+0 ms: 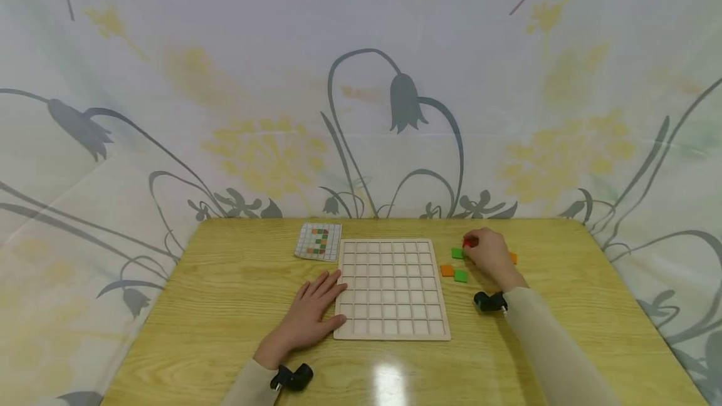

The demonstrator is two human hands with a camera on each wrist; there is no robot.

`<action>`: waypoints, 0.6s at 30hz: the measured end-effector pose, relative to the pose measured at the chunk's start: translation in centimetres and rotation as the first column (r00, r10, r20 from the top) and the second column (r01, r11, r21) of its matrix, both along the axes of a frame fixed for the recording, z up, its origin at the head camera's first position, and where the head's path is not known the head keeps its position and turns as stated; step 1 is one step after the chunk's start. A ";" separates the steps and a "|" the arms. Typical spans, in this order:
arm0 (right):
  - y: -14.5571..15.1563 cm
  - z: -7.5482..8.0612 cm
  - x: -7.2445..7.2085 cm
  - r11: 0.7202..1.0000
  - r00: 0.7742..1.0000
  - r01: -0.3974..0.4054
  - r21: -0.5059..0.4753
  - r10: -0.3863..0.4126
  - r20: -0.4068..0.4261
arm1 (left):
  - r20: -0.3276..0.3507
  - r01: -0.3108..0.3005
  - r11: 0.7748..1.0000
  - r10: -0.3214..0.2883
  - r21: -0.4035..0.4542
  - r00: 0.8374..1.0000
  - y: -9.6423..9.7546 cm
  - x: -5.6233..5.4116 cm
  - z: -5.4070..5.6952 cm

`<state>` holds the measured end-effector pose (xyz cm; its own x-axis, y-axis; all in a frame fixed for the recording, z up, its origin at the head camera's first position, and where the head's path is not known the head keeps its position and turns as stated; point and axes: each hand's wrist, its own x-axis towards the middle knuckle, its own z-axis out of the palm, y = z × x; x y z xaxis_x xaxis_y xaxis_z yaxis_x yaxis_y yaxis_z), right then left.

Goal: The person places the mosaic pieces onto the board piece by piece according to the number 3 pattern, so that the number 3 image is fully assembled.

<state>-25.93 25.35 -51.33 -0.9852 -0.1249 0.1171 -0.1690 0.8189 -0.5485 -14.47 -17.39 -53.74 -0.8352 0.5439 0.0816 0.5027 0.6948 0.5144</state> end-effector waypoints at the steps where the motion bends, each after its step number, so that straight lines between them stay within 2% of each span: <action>1: 0.0 0.0 0.0 1.000 1.000 0.004 0.004 -0.004 -0.008 | -0.003 0.001 1.000 -0.001 0.000 1.000 0.0 0.0 0.0; 8: -0.8 0.5 0.2 0.998 1.000 0.010 -0.063 -0.011 -0.011 | -0.029 -0.004 1.000 0.004 0.010 1.000 0.1 -0.1 -0.2; 13: -2.2 1.3 0.9 0.987 0.999 -0.030 -0.155 0.025 -0.033 | -0.044 -0.011 1.000 0.012 0.020 0.999 0.2 -0.2 -0.4; 18: -3.9 1.1 1.3 0.976 0.997 -0.071 -0.205 0.064 -0.039 | -0.069 -0.018 0.999 0.022 0.050 0.997 0.3 -0.1 -0.4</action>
<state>-24.66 21.43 -50.28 -0.9708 -0.1608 0.1780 -0.2398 0.6750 -0.6977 -14.54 -17.09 -54.10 -0.8373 0.5209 0.1660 0.5245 0.6796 0.5129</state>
